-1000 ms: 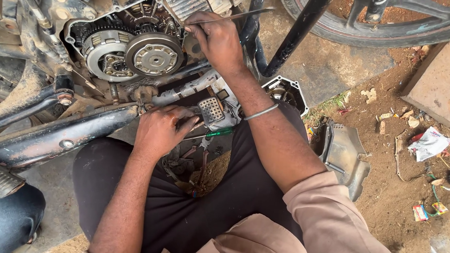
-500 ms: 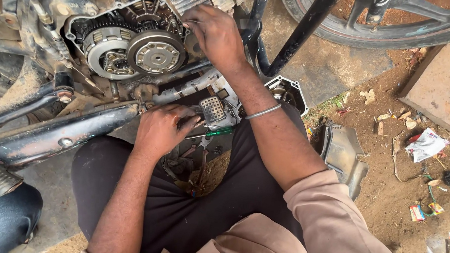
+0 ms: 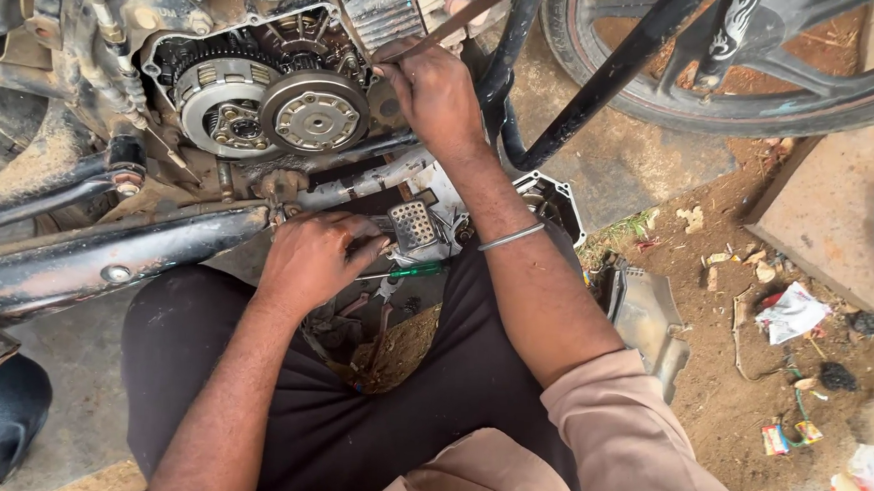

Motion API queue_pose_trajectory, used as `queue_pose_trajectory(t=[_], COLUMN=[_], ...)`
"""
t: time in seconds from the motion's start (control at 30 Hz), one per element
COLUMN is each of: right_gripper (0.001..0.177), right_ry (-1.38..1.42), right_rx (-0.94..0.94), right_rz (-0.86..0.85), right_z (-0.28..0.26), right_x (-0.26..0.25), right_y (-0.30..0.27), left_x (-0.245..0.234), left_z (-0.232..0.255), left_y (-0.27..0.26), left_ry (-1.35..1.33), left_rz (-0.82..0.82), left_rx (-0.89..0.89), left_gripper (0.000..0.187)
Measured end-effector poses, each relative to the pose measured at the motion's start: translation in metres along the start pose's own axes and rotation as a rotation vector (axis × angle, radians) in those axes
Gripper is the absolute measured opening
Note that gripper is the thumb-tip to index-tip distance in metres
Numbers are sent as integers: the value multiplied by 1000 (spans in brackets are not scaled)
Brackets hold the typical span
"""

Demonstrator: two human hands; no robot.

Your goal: Replacing or repairing internal engine and clutch components on a motorcycle.

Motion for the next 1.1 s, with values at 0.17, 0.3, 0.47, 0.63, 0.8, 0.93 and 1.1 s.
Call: queue_pose_trajectory(t=[0.17, 0.3, 0.47, 0.63, 0.8, 0.93, 1.1], right_gripper=[10, 5, 6, 16, 10, 6, 13], right_ry=[42, 49, 43, 39, 70, 102, 117], right_rx=[-2, -82, 10, -31, -61, -112, -2], right_rz=[-2, 23, 2, 5, -13, -12, -60], right_z=[-2, -8, -14, 4, -2, -13, -13], right_x=[4, 0, -3, 9, 3, -5, -2], right_y=[-4, 3, 5, -6, 0, 3, 1], left_x=[4, 1, 4, 6, 3, 6, 5], left_z=[-4, -3, -4, -6, -3, -5, -4], left_y=[-3, -3, -1, -3, -1, -2, -2], left_ry=[33, -22, 32, 33, 42, 76, 80], left_rz=[-14, -31, -87, -23, -97, -91, -74], left_rx=[-10, -7, -26, 11, -31, -11, 4], left_gripper=[33, 34, 34, 32, 37, 34, 34])
Point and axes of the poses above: each hand's wrist, its own y-axis towards the middle knuckle, its own x-axis out of the palm, z = x × y, the point moved 3 cm from there along y, towards the middle knuckle, and after that the axes turned 7 degrees about z, right-handed, at the moved point
